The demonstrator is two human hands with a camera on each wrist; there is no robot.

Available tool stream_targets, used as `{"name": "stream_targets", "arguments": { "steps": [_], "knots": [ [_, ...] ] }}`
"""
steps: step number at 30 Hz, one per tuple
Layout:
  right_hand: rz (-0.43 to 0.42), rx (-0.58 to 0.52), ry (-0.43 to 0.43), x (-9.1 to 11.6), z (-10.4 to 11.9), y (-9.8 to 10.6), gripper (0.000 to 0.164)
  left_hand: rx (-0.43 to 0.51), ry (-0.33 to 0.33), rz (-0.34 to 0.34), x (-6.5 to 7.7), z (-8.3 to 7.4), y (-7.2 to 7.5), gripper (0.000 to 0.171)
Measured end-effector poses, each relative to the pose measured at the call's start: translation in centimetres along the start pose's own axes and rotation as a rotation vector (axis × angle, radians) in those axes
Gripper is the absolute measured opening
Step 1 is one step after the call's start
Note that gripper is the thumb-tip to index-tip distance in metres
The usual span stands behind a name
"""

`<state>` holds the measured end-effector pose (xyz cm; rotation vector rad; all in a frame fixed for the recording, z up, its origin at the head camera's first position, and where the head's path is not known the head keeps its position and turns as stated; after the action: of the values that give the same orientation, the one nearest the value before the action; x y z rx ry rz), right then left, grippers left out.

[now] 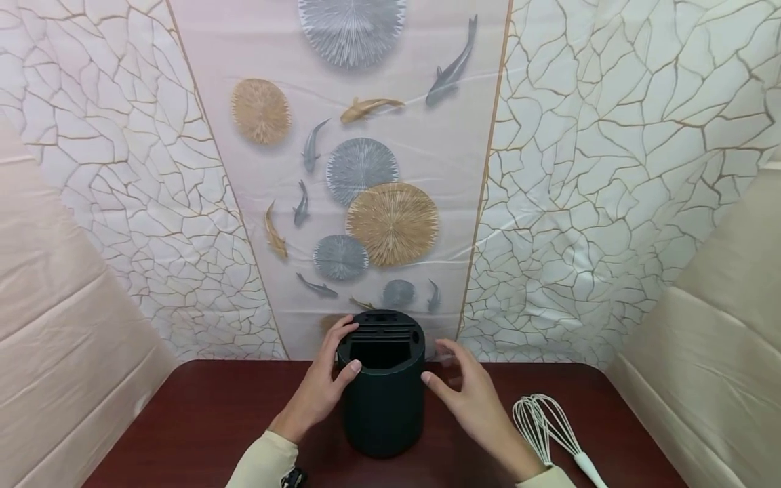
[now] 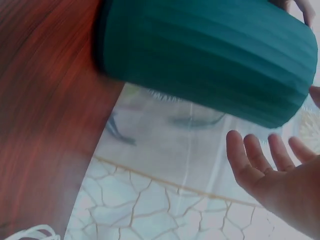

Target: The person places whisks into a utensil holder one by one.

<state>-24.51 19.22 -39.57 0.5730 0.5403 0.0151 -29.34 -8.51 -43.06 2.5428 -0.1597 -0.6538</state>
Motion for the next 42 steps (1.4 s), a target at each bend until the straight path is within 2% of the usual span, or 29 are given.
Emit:
{"name": "stream_targets", "arguments": {
  "steps": [5, 9, 12, 18, 22, 27, 31, 36, 42],
  "knots": [
    [-0.058, 0.081, 0.045, 0.8, -0.6, 1.9, 0.044, 0.008, -0.001, -0.006, 0.0, -0.1, -0.1, 0.063],
    [-0.088, 0.111, 0.087, 1.3, -1.1, 3.8, 0.04, 0.013, -0.001, -0.009, -0.1, -0.2, 0.0, 0.063],
    [-0.093, 0.136, 0.078, 1.4, -1.5, 5.3, 0.039, 0.013, -0.003, -0.01, -0.2, -0.3, 0.2, 0.063],
    [-0.019, 0.279, -0.024, 1.8, -2.7, 7.3, 0.036, 0.009, -0.003, -0.026, -0.2, -0.4, 0.7, 0.064],
    [0.043, 0.334, -0.088, 2.7, -4.0, 8.0, 0.035, 0.008, -0.011, -0.031, -0.2, -0.3, 0.8, 0.064],
    [0.062, 0.394, -0.092, 4.6, -6.3, 8.5, 0.023, 0.012, -0.009, -0.022, -0.2, -0.2, 0.5, 0.063],
    [0.05, 0.427, -0.107, 6.2, -8.3, 8.8, 0.023, 0.02, -0.007, -0.008, -0.2, -0.1, 0.4, 0.063],
    [0.14, 0.437, -0.223, 7.2, -10.2, 9.0, 0.033, 0.014, -0.001, -0.001, -0.2, -0.3, 0.5, 0.063],
    [0.299, 0.527, -0.376, 8.4, -11.9, 9.6, 0.04, 0.006, 0.011, 0.019, -0.3, -0.3, 0.4, 0.063]
  ]
}}
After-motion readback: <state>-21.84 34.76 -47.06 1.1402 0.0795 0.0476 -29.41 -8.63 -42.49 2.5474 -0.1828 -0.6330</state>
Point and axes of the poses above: each hand's wrist, its own x-axis away from the middle knuckle, its own y-axis out of the back of the hand, z = x × y, the point moved 2 cm from there along -x, towards the middle knuckle, and after that the axes turned 7 degrees about y, right-handed, at the moved point
